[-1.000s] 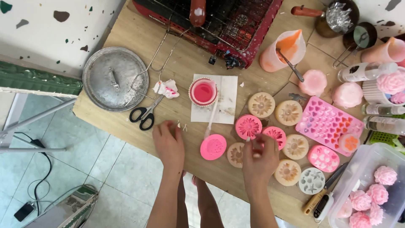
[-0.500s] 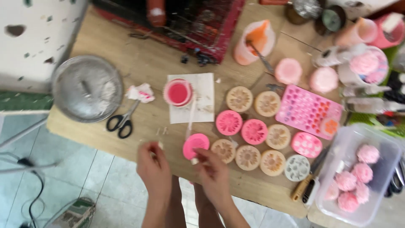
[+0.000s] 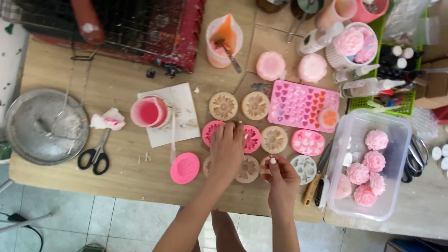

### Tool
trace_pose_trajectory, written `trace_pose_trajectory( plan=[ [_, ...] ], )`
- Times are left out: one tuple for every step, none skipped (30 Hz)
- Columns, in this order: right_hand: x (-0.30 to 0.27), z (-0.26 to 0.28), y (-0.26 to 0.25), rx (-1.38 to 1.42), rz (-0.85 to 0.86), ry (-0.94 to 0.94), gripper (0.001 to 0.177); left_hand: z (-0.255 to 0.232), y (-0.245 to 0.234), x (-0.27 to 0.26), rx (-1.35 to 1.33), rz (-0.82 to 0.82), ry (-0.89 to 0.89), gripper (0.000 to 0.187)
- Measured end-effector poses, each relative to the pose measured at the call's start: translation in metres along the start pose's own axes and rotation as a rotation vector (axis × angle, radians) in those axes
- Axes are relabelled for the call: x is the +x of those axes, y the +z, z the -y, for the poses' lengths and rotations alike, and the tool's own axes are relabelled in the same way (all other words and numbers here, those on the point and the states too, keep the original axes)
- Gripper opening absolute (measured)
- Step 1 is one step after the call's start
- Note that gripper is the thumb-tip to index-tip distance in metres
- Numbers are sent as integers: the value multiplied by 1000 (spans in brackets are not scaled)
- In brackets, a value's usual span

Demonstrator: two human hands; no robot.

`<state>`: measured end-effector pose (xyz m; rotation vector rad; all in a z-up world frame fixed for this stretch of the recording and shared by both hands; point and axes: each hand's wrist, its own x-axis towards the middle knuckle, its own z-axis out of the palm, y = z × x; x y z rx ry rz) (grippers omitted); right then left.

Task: Preparing and assembling decorative candles using wax, molds, and wicks.

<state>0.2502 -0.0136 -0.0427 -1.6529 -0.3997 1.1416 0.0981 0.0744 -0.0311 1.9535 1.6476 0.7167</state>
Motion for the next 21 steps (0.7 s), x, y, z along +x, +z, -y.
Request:
trace_pose_trajectory(
  plan=[
    [5,0,-6,-70,-3,1,18,2,9,5,32,5,45,38],
    [5,0,-7,-67,-10,6,18,-1,9,5,32,14,48,38],
    [6,1,-8,-103,-2,-26,19,-4,8,4,-30,11,33,35],
    [8,2,-8,-138,8,-58,20,-7,6,5,-92,7,19,32],
    [9,4,-3,-134,2,-55,20,-5,10,2,-90,14,23,32],
    [8,6,0,-153,34,-130,19,-3,13,-3,-103,-4,50,31],
    [7,7,4,-173,66,-204,18,-1,17,-7,-116,-21,77,30],
    [7,5,8,-170,60,-204,18,-2,15,-7,-116,-17,81,30],
    [7,3,12,-169,97,-263,17,-2,13,-7,-226,47,-47,31],
    [7,1,17,-169,136,-321,16,-3,11,-7,-335,110,-178,32],
    [4,2,24,-168,134,-321,16,-3,8,-3,-335,112,-177,32],
    [2,3,30,-185,98,-326,19,-5,5,0,-444,102,-295,37],
    [0,4,36,-202,62,-330,23,-6,3,3,-553,92,-413,42],
    [-2,10,41,-202,61,-329,23,-6,0,3,-553,94,-414,42],
    [-4,17,46,-209,10,-339,28,-5,-3,3,-787,103,-496,52],
    [-6,24,52,-214,-41,-350,34,-4,-6,4,-1021,110,-576,63],
    [-5,21,50,-214,-40,-350,34,2,-1,1,-1021,110,-576,63],
    [-3,18,48,-149,-52,-353,37,8,3,-1,-1240,134,-638,69],
    [-1,16,47,-84,-64,-356,40,14,8,-3,-1459,159,-699,76],
    [-3,20,48,-84,-64,-357,40,15,8,-3,-1459,158,-698,76],
    [-4,24,49,-95,-87,-335,42,16,8,-3,-1481,168,-724,78]
  ],
)
